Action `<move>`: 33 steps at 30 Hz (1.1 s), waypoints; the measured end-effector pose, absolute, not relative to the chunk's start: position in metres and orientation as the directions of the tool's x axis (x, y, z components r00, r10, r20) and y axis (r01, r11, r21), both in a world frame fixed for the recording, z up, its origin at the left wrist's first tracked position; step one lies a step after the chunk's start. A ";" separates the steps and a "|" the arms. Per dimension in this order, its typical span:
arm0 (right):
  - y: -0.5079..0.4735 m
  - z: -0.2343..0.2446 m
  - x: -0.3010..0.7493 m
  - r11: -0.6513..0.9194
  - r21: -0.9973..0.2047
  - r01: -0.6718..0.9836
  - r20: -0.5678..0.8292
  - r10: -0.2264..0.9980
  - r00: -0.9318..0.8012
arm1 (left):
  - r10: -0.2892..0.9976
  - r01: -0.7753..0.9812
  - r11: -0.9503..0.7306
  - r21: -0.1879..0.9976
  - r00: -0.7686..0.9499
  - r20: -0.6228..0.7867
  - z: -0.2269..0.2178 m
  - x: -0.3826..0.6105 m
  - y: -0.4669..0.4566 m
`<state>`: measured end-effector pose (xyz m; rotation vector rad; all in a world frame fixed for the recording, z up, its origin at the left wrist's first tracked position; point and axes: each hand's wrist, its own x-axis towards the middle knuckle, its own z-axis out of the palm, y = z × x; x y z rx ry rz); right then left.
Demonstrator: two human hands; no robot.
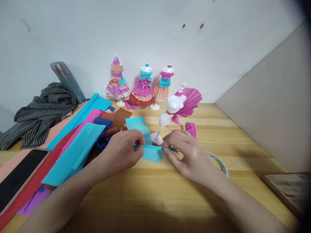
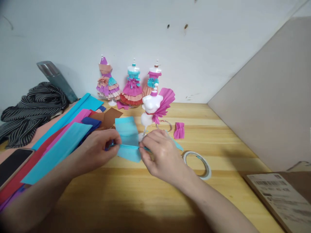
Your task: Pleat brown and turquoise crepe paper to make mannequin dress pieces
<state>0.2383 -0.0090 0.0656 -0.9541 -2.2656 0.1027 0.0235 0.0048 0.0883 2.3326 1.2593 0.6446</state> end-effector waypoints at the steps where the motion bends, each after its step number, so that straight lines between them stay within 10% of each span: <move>1: -0.009 0.067 0.240 0.721 -0.330 0.610 0.541 0.674 -0.504 | 0.865 0.656 -0.476 0.585 0.471 0.174 0.089 0.023 0.006; 8: -0.005 0.070 0.254 0.520 -0.642 0.564 0.363 0.854 -0.374 | 0.904 0.386 -0.096 0.918 0.420 -0.083 0.090 0.018 0.016; 16: 0.008 0.064 0.257 0.268 -0.926 0.267 0.171 0.925 -0.339 | 0.899 0.244 -0.040 0.969 0.433 -0.072 0.083 0.009 0.028; 24: 0.011 0.060 0.247 0.291 -0.940 0.179 0.252 0.944 -0.213 | 0.973 0.396 -0.224 0.890 0.148 0.179 0.074 0.015 0.030; 33: 0.007 0.049 0.239 0.098 -0.975 -0.198 0.119 0.988 -0.096 | 0.997 0.232 -0.082 0.969 0.032 0.077 0.072 0.034 0.009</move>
